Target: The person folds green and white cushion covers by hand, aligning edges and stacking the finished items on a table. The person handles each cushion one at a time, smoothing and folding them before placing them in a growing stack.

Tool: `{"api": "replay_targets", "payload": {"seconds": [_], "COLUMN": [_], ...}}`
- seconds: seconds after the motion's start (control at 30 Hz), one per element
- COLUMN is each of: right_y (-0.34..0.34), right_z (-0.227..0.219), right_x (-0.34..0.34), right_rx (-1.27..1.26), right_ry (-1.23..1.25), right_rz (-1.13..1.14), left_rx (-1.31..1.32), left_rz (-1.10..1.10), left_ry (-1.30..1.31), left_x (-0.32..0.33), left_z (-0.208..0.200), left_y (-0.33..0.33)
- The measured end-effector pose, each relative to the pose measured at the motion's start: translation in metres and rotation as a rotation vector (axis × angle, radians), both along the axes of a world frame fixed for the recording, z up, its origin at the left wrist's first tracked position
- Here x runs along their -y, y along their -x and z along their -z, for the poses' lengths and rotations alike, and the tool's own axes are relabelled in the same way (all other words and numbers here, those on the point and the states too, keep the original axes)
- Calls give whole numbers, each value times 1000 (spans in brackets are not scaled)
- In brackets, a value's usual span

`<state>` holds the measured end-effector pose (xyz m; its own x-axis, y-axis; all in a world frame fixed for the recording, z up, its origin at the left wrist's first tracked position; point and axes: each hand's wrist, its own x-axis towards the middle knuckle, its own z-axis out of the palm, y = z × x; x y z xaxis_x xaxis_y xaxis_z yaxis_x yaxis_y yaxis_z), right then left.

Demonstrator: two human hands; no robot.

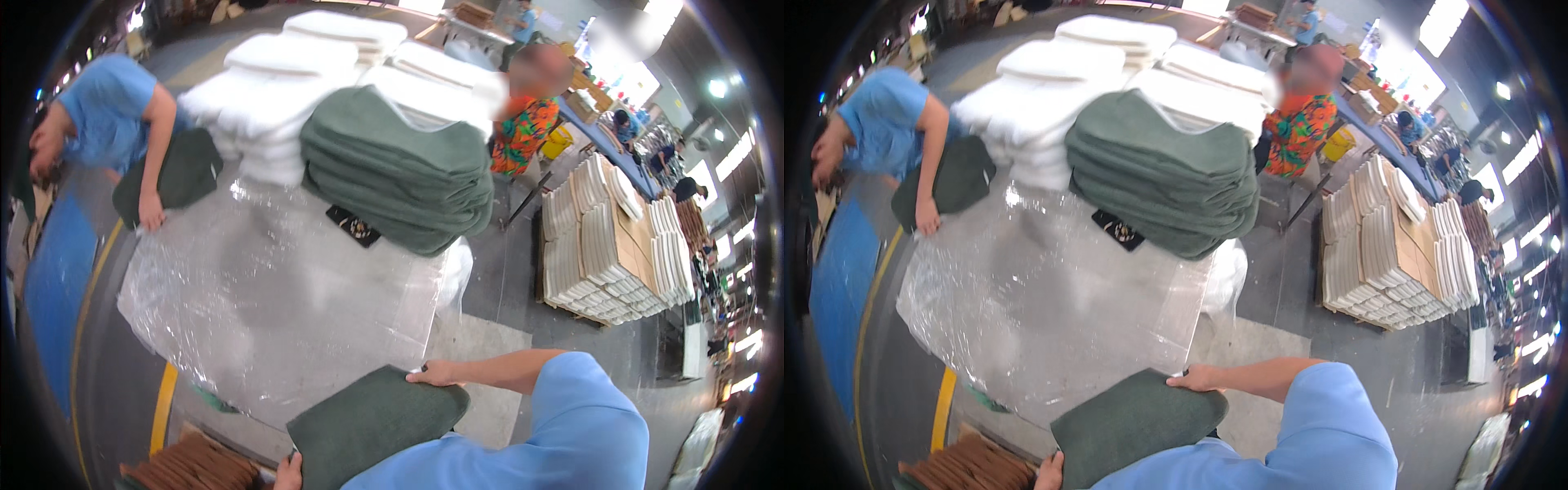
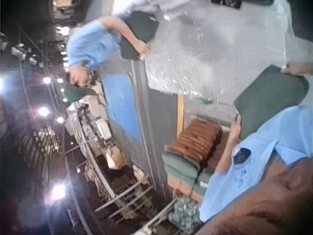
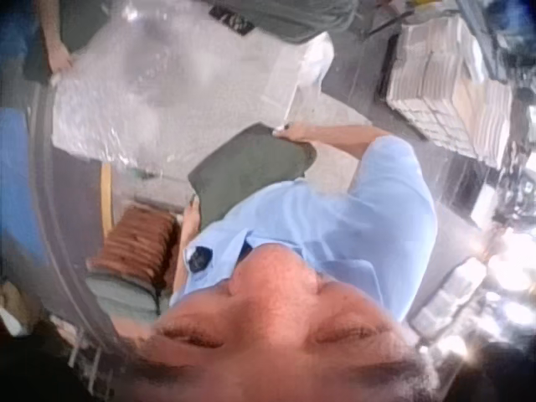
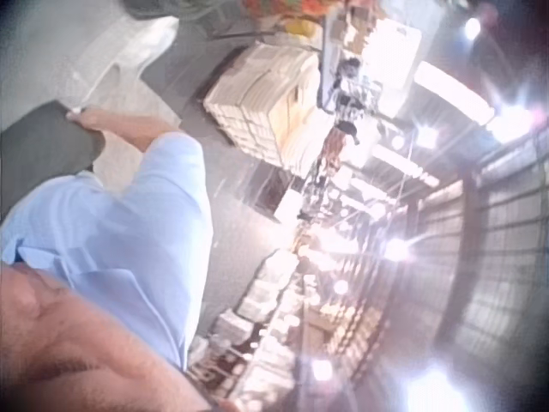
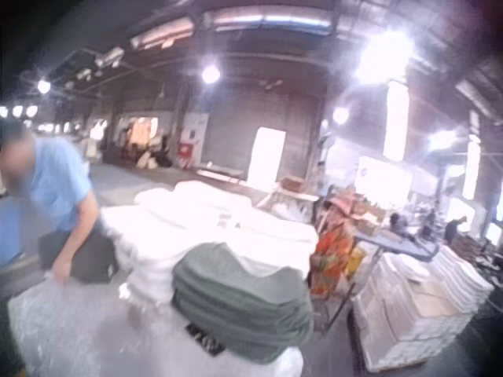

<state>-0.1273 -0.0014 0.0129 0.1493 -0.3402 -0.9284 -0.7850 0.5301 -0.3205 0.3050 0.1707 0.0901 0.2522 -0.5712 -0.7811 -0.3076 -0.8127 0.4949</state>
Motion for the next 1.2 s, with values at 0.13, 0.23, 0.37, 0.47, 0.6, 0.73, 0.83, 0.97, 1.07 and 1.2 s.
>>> {"api": "replay_targets", "payload": {"seconds": [0.13,0.23,0.37,0.47,0.6,0.73,0.83,0.97,1.07,1.2], "right_y": [-10,-3,13,8,22,4,-16,-20,-20,-23], "right_z": [-7,-1,-1,-77,-144,-169,-158,-137,-132,-131], "right_x": [12,10,-9,-22,-47,-75,-68,-51,-46,-51], "right_rx": [33,57,28,173,229,113,353,467,495,456], "right_ry": [-2,11,100,-39,-7,977,915,868,850,842], "right_rz": [-25,-21,322,413,184,-859,-847,-842,-845,-840], "left_rx": [87,100,87,119,85,68,64,56,58,59], "left_rz": [34,89,166,140,184,204,226,240,239,246], "left_ry": [85,149,222,243,263,274,281,280,281,289], "left_x": [2,10,18,17,26,35,43,50,55,55], "left_z": [-7,-11,-15,-22,-21,-21,-23,-23,-24,-25], "left_y": [3,5,10,9,18,25,30,34,36,42]}}
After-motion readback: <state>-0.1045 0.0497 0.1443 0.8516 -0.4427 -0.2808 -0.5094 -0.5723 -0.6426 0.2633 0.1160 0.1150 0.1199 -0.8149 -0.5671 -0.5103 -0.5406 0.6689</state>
